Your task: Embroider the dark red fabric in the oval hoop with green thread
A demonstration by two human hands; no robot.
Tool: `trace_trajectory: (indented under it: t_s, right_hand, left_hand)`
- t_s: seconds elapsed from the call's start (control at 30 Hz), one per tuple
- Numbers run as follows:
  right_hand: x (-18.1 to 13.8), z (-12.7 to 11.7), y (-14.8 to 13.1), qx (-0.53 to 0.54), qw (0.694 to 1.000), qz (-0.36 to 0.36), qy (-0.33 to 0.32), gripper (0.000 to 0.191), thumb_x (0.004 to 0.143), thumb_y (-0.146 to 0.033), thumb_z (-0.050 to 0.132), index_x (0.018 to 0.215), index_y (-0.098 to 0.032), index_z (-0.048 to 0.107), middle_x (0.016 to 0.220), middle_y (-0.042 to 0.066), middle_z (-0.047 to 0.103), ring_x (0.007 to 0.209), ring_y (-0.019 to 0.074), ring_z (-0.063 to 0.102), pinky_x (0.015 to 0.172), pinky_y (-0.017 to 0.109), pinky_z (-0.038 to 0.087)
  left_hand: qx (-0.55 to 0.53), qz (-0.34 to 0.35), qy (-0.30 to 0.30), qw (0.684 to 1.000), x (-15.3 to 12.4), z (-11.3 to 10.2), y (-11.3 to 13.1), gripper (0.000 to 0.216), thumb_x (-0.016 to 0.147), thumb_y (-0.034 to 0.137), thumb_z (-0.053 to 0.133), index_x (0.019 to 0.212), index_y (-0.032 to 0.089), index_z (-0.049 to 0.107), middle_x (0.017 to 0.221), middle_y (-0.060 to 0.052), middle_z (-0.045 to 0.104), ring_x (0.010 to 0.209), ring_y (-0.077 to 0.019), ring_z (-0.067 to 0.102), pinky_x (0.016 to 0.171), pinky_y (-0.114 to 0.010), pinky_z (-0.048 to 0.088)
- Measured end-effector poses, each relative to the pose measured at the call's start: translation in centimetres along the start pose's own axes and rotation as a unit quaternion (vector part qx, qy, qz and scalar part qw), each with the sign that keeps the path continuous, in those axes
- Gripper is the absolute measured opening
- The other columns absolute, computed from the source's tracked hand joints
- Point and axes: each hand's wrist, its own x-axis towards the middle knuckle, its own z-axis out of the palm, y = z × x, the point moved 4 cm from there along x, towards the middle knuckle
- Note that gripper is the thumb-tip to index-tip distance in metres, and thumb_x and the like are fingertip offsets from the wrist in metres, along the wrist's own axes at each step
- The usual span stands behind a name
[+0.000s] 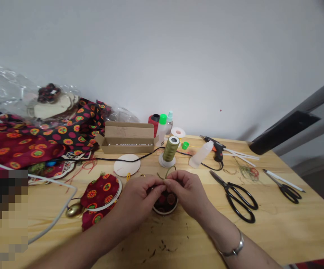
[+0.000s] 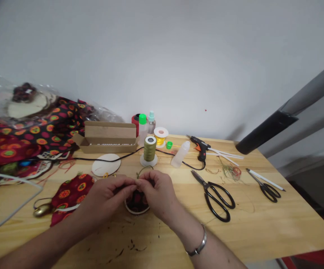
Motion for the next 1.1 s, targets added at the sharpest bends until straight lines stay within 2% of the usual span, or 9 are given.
trace_trajectory:
  t_s: [0.2, 0.43, 0.67, 0.83, 0.97, 1.1]
  right_hand:
    - [0.1, -0.2, -0.1, 0.054, 0.998, 0.027, 0.004, 0.016, 0.065, -0.027, 0.065, 0.061, -0.014, 0.056, 0.050, -0.004, 0.054, 0.042, 0.0068, 0.046, 0.040, 0.018, 0.037]
    - [0.0, -0.2, -0.4, 0.110, 0.993, 0.039, -0.011, 0.020, 0.062, -0.028, 0.070, 0.060, -0.013, 0.056, 0.048, -0.005, 0.054, 0.038, 0.0042, 0.043, 0.037, 0.016, 0.033]
    - [-0.1, -0.1, -0.1, 0.132, 0.990, 0.040, -0.038, 0.021, 0.063, -0.029, 0.070, 0.062, -0.012, 0.057, 0.048, -0.005, 0.055, 0.039, 0.0038, 0.043, 0.038, 0.016, 0.031]
    - [-0.2, 0.0, -0.2, 0.129, 0.990, 0.044, -0.032, 0.022, 0.064, -0.030, 0.069, 0.062, -0.012, 0.057, 0.048, -0.004, 0.055, 0.039, 0.0041, 0.042, 0.038, 0.017, 0.031]
    - [-0.2, 0.0, -0.4, 0.118, 0.992, 0.036, -0.024, 0.020, 0.065, -0.030, 0.068, 0.061, -0.012, 0.058, 0.049, -0.004, 0.054, 0.038, 0.0041, 0.042, 0.037, 0.017, 0.030]
    - [-0.3, -0.1, -0.6, 0.103, 0.994, 0.026, -0.006, 0.018, 0.067, -0.027, 0.065, 0.060, -0.012, 0.058, 0.049, -0.004, 0.053, 0.038, 0.0036, 0.040, 0.037, 0.017, 0.030]
  left_hand:
    - [-0.185, -0.138, -0.032, 0.973, 0.3, 0.1, -0.7, 0.017, 0.072, 0.029, 0.060, 0.070, 0.016, 0.069, 0.062, -0.001, 0.068, 0.058, -0.0141, 0.058, 0.057, -0.023, 0.044]
    - [-0.320, -0.173, -0.060, 0.930, 0.2, 0.5, -1.1, 0.017, 0.069, 0.031, 0.066, 0.067, 0.014, 0.069, 0.059, -0.001, 0.064, 0.055, -0.0111, 0.053, 0.054, -0.021, 0.039]
    - [-0.377, -0.190, -0.061, 0.905, -0.1, 0.7, -1.0, 0.014, 0.069, 0.027, 0.067, 0.063, 0.015, 0.069, 0.052, 0.002, 0.060, 0.047, -0.0063, 0.048, 0.048, -0.017, 0.035]
    - [-0.369, -0.179, -0.055, 0.910, -0.2, 0.8, -1.0, 0.014, 0.069, 0.028, 0.068, 0.064, 0.015, 0.070, 0.058, 0.000, 0.065, 0.051, -0.0075, 0.051, 0.049, -0.017, 0.036]
    - [-0.389, -0.189, -0.049, 0.900, -0.3, 0.8, -0.8, 0.014, 0.068, 0.030, 0.068, 0.065, 0.016, 0.070, 0.061, -0.001, 0.066, 0.054, -0.0093, 0.054, 0.053, -0.018, 0.040]
    - [-0.379, -0.197, -0.034, 0.904, -0.1, 0.7, -0.8, 0.013, 0.067, 0.028, 0.069, 0.064, 0.016, 0.069, 0.059, -0.001, 0.066, 0.051, -0.0087, 0.053, 0.049, -0.017, 0.036]
